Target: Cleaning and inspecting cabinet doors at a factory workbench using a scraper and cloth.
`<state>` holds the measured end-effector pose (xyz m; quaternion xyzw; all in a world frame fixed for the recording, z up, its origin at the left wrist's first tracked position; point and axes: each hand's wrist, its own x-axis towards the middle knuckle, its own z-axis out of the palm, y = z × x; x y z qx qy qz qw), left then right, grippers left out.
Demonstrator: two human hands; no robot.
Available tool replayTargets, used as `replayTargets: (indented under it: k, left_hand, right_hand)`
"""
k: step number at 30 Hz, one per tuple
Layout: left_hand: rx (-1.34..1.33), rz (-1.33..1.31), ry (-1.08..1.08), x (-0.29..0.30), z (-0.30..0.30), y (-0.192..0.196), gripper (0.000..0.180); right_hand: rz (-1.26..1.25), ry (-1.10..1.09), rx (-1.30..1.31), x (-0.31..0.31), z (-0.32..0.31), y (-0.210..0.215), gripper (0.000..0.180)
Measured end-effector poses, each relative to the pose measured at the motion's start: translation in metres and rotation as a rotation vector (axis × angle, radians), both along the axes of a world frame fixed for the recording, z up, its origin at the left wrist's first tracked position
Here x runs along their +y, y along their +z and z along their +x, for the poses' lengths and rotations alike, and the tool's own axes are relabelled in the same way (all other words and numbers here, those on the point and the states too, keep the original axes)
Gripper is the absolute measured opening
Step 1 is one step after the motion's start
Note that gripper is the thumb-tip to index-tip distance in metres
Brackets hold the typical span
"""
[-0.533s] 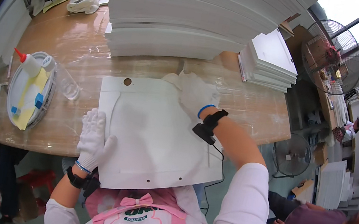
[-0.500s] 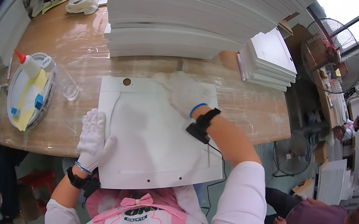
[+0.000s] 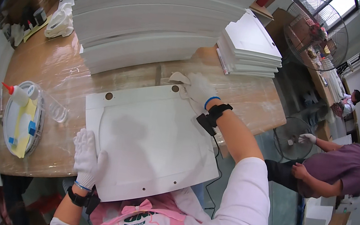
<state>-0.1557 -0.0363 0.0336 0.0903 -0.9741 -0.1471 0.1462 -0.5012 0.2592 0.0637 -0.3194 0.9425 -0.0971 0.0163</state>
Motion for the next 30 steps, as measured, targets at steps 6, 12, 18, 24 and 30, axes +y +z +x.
replayTargets:
  k: [6,12,18,24,30]
  left_hand:
    - [-0.026,-0.01,0.015,-0.008,0.011,0.0,0.074]
    - [-0.016,0.035,0.012,-0.002,0.021,-0.001,0.077]
    - [0.027,0.086,-0.069,-0.002,0.026,0.002,0.079]
    - [0.089,0.118,-0.074,-0.008,0.035,-0.004,0.064]
    - [0.206,0.146,-0.032,-0.004,0.037,-0.005,0.047]
  right_hand:
    - [-0.063,-0.188,-0.031,-0.037,0.058,0.057,0.033]
    - [-0.152,0.09,-0.096,-0.097,0.087,0.011,0.03]
    - [-0.222,0.436,-0.079,-0.226,0.169,0.026,0.024]
    - [-0.011,0.479,-0.225,-0.226,0.219,0.011,0.023]
    - [0.019,0.505,-0.004,-0.272,0.18,0.036,0.03]
